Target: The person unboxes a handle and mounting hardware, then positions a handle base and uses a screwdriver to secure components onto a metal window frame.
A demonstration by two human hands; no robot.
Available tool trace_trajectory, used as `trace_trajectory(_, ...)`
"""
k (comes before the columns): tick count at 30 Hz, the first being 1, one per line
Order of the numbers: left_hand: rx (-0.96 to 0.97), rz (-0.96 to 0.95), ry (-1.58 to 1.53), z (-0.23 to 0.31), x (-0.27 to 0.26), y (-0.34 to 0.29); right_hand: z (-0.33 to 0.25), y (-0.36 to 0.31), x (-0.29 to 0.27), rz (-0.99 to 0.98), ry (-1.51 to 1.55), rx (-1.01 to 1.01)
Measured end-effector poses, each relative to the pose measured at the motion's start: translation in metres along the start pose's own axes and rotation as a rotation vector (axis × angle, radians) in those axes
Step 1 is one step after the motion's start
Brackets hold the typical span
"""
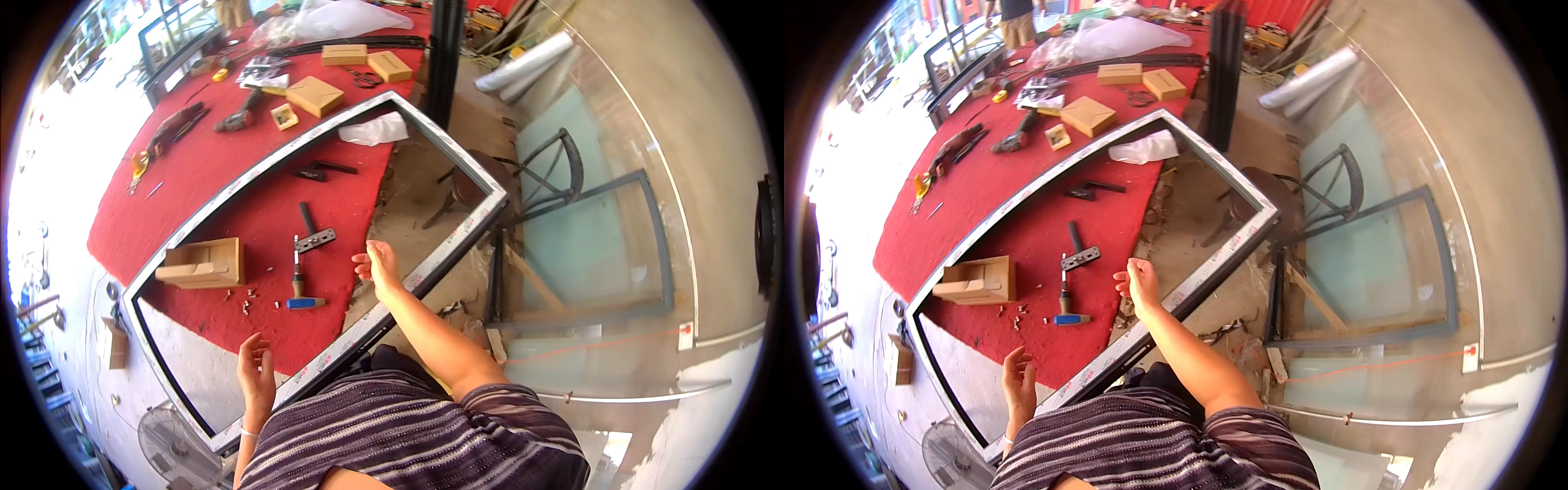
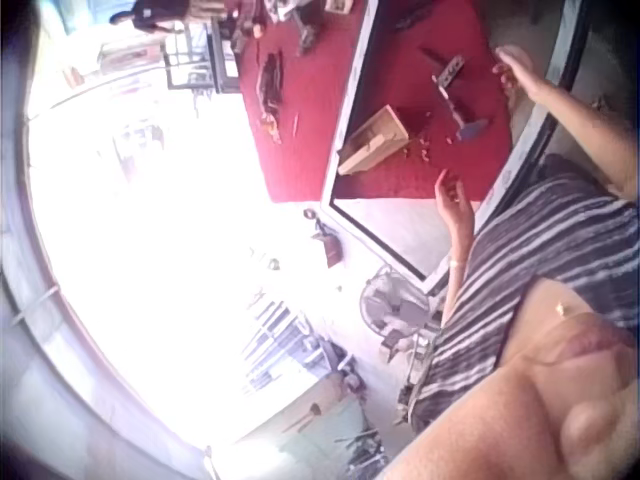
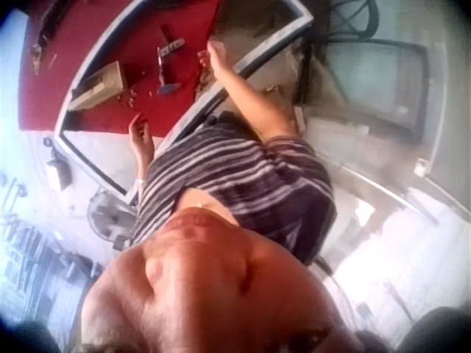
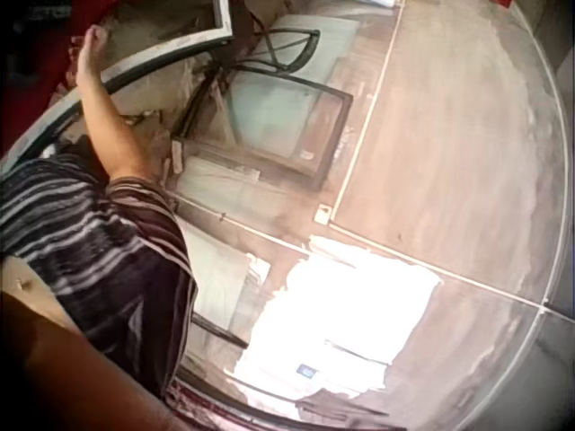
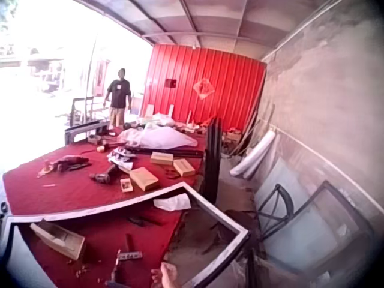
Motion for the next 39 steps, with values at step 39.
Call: trace_trajectory(39,0.31,-0.084,0.018,0.242,0.449,0.175,-0.204,0.117,-0.462,0.437,-0.257,-0.078)
Point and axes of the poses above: each hand's wrist, its own y-axis towards the middle knuckle, its own x-axis out of the palm, z = x × y, the point moved 2 cm from there along y, towards the middle knuckle, and after that the axes turned 11 degrees about -x, right-handed, at the moved point
